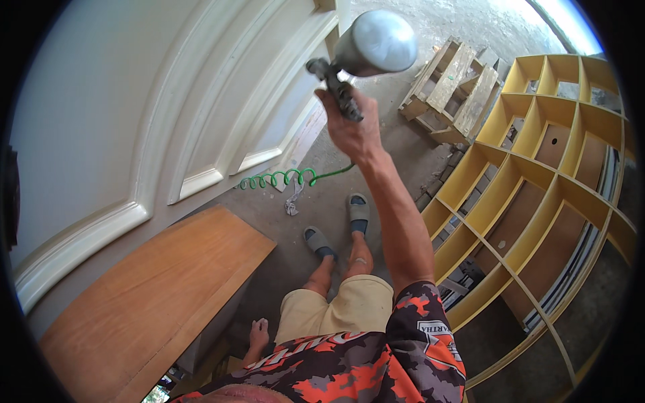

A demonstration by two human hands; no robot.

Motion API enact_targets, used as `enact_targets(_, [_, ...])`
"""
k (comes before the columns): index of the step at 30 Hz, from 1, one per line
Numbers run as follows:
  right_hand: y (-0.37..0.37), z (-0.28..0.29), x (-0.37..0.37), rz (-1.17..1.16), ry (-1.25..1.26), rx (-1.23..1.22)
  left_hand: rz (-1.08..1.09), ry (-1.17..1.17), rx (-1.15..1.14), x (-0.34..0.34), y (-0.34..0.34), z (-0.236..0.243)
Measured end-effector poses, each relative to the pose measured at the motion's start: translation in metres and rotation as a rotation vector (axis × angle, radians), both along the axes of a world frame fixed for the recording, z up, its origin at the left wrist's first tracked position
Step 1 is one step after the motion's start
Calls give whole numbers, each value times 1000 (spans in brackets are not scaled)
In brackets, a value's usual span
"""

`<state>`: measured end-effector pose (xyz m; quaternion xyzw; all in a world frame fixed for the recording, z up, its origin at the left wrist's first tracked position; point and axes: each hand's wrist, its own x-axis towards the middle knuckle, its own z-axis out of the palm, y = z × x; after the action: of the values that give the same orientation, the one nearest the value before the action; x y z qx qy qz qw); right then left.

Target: The person is spray painting a white door using a pneumatic spray gun, applying even coats across the door's recessed panels and raised edges.

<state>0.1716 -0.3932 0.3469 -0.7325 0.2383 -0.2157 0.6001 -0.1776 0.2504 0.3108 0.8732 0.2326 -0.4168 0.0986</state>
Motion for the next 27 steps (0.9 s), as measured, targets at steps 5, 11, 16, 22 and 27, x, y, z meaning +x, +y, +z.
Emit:
enact_targets(5, [51, 0, -28, 181, -61, 69, -20, -12, -5, 0, 8, 0])
enact_targets(11, [90, 7, -51, 553, -100, 138, -25, -8, -17, 1, 11, -3])
enact_targets(16, [79, 7, -41, 563, -180, 110, -12, -4, -14, 1, 12, -1])
enact_targets(22, [17, 12, -7, 205, -75, 9, -33, 6, -6, -2, 21, -4])
enact_targets(27, [-27, 19, 18, 73, -9, 40, -32, 3, -7, 4, 12, -1])
